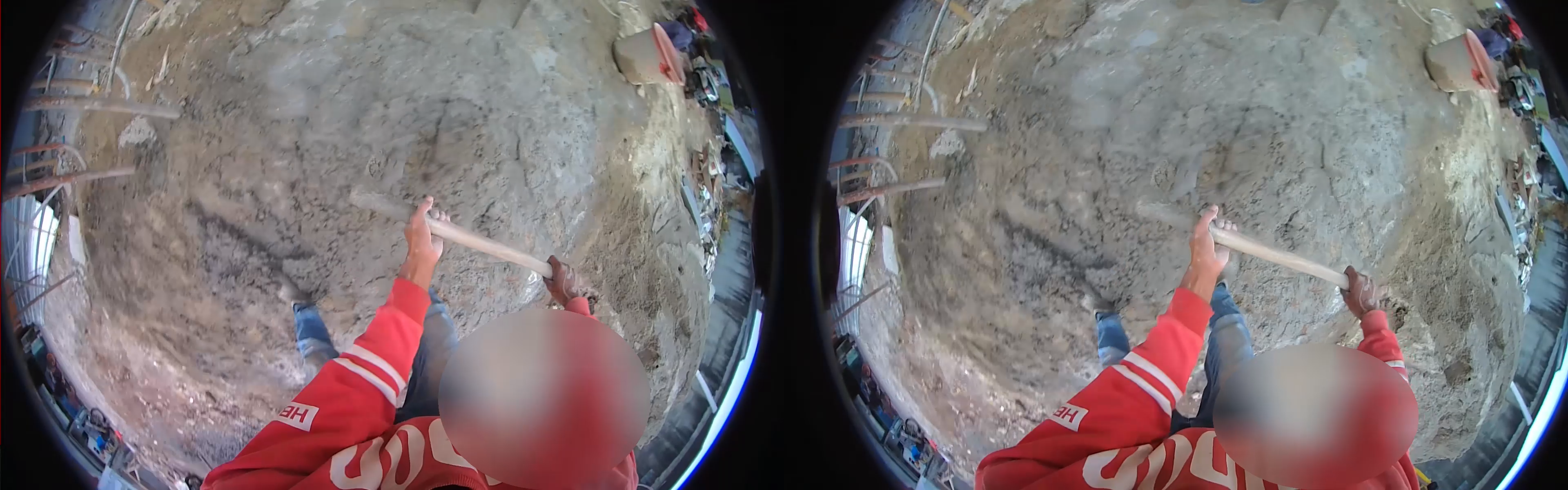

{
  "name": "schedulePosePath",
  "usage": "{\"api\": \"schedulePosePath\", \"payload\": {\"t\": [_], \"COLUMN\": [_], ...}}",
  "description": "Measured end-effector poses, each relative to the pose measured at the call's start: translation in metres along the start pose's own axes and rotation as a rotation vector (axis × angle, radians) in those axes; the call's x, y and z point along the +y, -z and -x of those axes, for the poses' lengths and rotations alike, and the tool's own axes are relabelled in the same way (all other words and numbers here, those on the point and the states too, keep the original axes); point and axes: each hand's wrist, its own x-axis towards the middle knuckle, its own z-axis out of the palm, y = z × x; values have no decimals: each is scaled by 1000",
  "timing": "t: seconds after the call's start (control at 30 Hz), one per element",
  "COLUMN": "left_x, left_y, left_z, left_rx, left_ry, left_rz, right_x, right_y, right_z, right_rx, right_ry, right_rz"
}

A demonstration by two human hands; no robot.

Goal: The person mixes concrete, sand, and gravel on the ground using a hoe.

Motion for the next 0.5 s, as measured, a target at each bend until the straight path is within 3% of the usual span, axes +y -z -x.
{"api": "schedulePosePath", "payload": {"t": [0.07,0.13,0.2,0.27,0.33,0.4,0.5], "left_x": [36,94,161,236,308,385,490], "left_y": [29,63,99,129,177,177,161], "left_z": [22,33,32,28,18,35,35], "left_rx": [-13,69,166,348,232,202,171], "left_ry": [-57,-106,-235,-336,-568,-631,-942], "left_rz": [-7,-106,-165,-450,-586,-693,-811], "right_x": [-7,-74,-182,-240,-364,-445,-577], "right_y": [-68,-120,-133,-235,-197,-217,-222], "right_z": [3,11,25,43,49,34,-3], "right_rx": [153,92,-313,76,-197,-206,-9], "right_ry": [210,330,185,407,289,416,461], "right_rz": [67,-38,-3,-247,-314,-515,-573]}}
